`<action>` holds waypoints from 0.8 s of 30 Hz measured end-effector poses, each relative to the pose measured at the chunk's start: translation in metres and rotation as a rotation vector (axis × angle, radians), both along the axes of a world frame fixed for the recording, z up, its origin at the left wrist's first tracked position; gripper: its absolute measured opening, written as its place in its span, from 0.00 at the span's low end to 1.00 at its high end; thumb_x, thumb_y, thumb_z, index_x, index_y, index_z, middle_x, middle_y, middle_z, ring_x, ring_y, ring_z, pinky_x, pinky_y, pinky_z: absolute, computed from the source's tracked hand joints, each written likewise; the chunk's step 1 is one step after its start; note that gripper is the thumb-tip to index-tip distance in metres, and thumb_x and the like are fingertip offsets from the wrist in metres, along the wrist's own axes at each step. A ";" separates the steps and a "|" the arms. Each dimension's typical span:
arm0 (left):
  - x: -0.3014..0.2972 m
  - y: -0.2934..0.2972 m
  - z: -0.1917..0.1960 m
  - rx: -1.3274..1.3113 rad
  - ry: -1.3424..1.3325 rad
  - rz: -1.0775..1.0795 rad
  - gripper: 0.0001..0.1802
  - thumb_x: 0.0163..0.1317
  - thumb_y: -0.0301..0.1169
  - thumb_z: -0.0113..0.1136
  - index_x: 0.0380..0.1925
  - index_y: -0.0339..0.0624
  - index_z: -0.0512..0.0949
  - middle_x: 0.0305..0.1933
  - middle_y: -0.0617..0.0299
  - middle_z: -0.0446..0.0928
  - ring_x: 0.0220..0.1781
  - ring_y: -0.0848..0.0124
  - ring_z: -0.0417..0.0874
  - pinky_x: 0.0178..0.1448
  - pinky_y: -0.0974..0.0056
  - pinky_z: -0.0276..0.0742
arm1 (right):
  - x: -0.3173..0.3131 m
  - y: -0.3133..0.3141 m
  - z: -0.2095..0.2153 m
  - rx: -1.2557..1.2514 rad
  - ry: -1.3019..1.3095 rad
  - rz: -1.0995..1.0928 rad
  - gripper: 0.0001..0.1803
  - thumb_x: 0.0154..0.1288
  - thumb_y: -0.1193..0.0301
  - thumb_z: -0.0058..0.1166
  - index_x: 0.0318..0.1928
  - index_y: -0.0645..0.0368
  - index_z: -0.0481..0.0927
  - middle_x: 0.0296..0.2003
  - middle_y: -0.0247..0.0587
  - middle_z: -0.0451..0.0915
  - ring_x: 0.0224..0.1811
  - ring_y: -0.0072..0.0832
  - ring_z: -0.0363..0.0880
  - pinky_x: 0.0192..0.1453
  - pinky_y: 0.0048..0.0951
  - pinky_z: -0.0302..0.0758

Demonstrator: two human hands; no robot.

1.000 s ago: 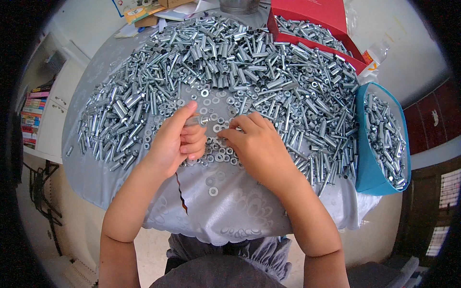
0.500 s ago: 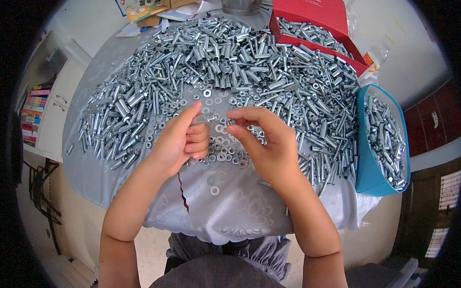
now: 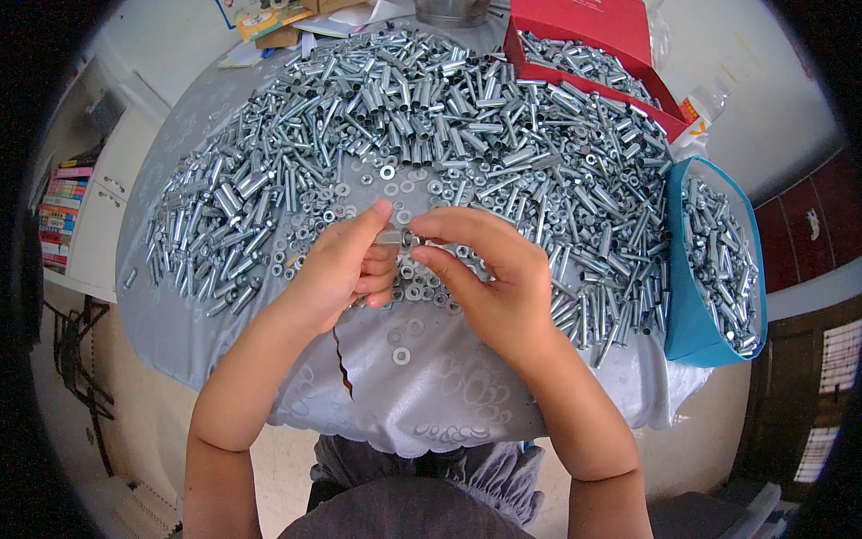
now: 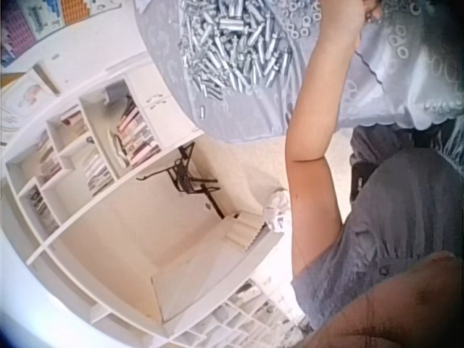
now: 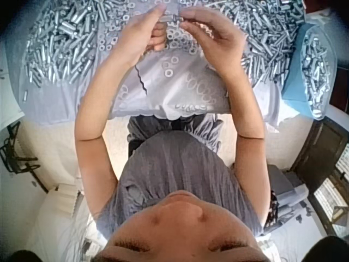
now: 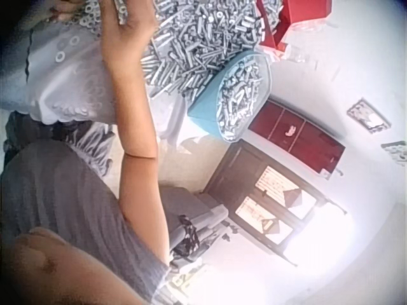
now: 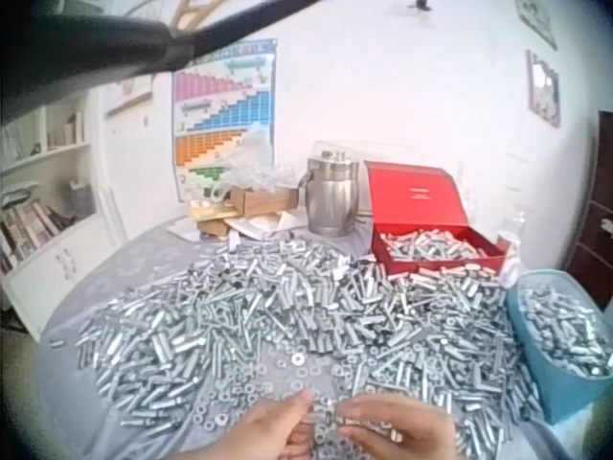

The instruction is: The person repeatedly picks up metal bolts and washers from a large pile on a table. They insert the washers onto the bolts by hand and place the assembled units into a blue container. The task involves continuous manual handling of small hardware components.

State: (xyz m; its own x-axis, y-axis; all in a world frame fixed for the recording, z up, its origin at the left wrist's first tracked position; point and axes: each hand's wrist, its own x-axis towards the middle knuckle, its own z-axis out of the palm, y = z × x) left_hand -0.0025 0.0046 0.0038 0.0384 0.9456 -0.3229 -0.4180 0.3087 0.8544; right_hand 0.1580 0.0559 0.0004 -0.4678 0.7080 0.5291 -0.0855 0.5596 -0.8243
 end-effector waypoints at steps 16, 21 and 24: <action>0.003 -0.005 -0.012 0.339 0.417 0.007 0.25 0.65 0.47 0.44 0.17 0.39 0.69 0.15 0.73 0.58 0.19 0.83 0.57 0.22 0.73 0.54 | 0.002 -0.004 0.003 -0.469 -0.210 -0.027 0.14 0.65 0.67 0.47 0.29 0.66 0.75 0.23 0.37 0.75 0.26 0.17 0.72 0.31 0.19 0.70; 0.003 -0.005 -0.011 0.330 0.473 0.007 0.25 0.65 0.46 0.44 0.18 0.37 0.69 0.16 0.74 0.58 0.21 0.83 0.55 0.23 0.72 0.53 | 0.006 -0.003 0.001 -0.320 -0.222 0.086 0.17 0.65 0.63 0.47 0.28 0.66 0.73 0.16 0.34 0.69 0.18 0.16 0.65 0.23 0.20 0.64; 0.001 -0.005 -0.010 0.328 0.443 -0.021 0.25 0.66 0.46 0.44 0.18 0.37 0.69 0.16 0.74 0.58 0.21 0.83 0.55 0.23 0.72 0.53 | 0.004 -0.008 0.010 -0.258 -0.360 0.056 0.15 0.63 0.63 0.49 0.30 0.66 0.73 0.16 0.33 0.68 0.18 0.16 0.62 0.23 0.21 0.62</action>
State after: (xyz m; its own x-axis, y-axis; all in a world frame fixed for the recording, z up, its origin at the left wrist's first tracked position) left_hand -0.0010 -0.0004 -0.0066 -0.0138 0.9999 -0.0006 0.0074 0.0007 1.0000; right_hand 0.1616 0.0483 0.0099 -0.6311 0.7638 0.1351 0.2085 0.3348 -0.9189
